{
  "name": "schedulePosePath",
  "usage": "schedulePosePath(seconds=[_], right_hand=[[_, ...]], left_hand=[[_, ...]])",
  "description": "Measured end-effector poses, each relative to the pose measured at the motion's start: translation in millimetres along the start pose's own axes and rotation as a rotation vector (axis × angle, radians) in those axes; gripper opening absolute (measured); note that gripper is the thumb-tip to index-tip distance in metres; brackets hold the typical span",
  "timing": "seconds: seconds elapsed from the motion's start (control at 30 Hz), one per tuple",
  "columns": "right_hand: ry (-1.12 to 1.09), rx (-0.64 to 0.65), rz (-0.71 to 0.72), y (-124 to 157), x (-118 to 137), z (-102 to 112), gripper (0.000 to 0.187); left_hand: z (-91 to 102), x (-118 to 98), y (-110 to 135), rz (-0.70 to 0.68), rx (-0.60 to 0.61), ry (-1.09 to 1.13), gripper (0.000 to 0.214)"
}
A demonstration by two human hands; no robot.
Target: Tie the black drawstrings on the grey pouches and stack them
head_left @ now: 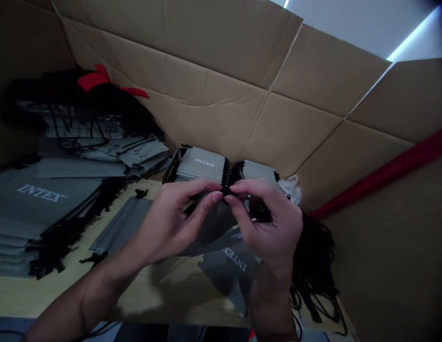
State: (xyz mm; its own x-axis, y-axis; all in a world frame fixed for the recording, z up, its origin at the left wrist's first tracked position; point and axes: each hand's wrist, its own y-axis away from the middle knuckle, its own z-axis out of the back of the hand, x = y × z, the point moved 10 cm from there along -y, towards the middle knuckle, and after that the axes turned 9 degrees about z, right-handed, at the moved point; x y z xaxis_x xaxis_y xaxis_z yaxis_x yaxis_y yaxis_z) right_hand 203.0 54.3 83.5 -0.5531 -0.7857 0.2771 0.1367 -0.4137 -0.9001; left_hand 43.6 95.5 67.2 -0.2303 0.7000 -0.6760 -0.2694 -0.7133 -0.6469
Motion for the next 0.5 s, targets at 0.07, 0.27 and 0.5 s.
schedulePosePath(seconds=[0.07,0.27,0.5], right_hand=[[0.005,0.059,0.03,-3,3,-3,0.019],[-0.028,0.082,-0.001,-3,-1,-2,0.02],[-0.041,0.127,-0.05,-1,-9,-5,0.019]], left_hand=[[-0.9,0,0,-0.015,0.019,-0.017,0.013],[-1.2,-6,0,-0.117,0.029,-0.048,0.011],[7.8,-23,11,-0.37,-0.06,-0.175,0.024]])
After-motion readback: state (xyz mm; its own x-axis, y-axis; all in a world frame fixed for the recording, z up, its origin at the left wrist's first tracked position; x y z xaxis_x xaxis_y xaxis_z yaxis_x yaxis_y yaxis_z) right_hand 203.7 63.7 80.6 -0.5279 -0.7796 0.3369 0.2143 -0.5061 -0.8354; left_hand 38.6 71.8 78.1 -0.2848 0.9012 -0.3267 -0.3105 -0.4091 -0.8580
